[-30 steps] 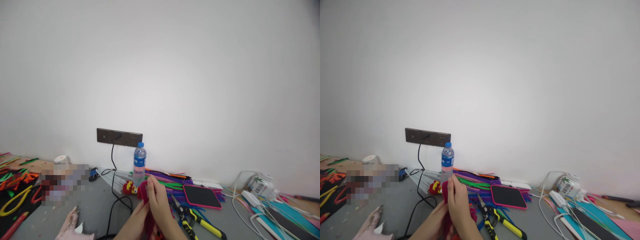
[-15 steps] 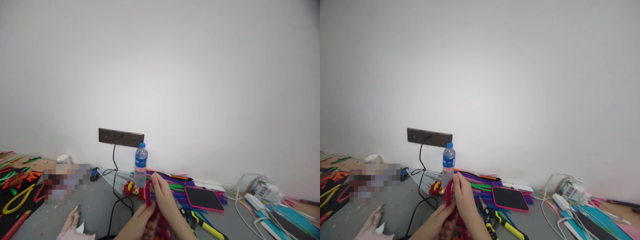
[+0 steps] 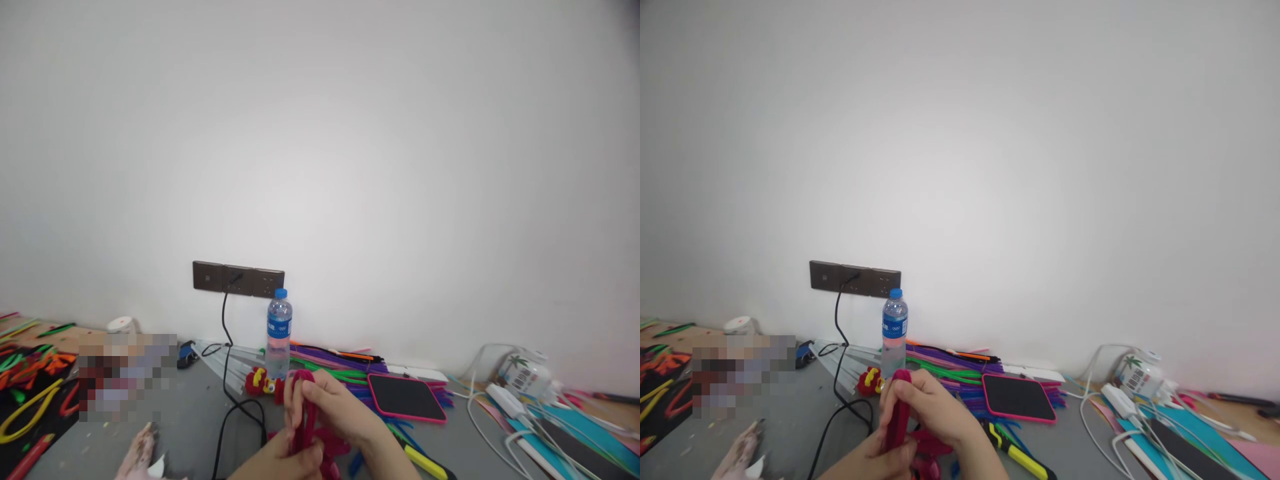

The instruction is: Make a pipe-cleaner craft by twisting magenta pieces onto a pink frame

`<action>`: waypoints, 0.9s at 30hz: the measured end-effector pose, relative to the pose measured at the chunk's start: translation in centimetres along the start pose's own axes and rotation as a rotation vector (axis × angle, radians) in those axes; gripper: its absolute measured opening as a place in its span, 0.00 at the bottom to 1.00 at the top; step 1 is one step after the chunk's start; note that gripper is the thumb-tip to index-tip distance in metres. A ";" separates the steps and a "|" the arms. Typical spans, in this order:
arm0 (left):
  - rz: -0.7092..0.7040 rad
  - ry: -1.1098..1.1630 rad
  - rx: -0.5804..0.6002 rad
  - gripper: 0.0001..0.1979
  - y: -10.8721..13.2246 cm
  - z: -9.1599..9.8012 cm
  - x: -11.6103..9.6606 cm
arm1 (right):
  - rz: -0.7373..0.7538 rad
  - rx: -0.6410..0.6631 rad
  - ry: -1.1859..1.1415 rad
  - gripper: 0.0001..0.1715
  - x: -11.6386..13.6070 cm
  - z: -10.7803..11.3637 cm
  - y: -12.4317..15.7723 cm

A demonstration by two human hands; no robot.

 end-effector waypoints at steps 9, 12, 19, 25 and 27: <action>-0.015 0.141 -0.006 0.26 -0.3 -0.7 -0.6 | 0.009 -0.398 0.164 0.31 0.1 1.8 -0.6; -0.033 0.114 -0.045 0.26 -0.5 -0.7 -0.8 | 0.043 -0.471 0.197 0.29 0.2 2.2 -0.4; 0.048 0.022 -0.118 0.30 -0.3 -0.1 -0.8 | 0.154 -0.584 0.392 0.26 1.1 2.1 -0.3; -0.051 -0.282 -0.108 0.26 -0.1 0.1 -2.0 | 0.105 -0.730 0.714 0.11 0.9 2.7 -0.3; -0.068 -0.282 -0.088 0.24 0.0 -0.1 -2.3 | 0.079 -0.705 0.720 0.12 0.7 2.6 -0.3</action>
Point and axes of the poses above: each hand's wrist, its own y-axis away from the middle knuckle, its own z-axis out of the back of the hand, x = y × z, the point moved 6 cm from there along -y, towards the middle knuckle, and after that the axes turned 15 degrees about -z, right-handed, at the moved point
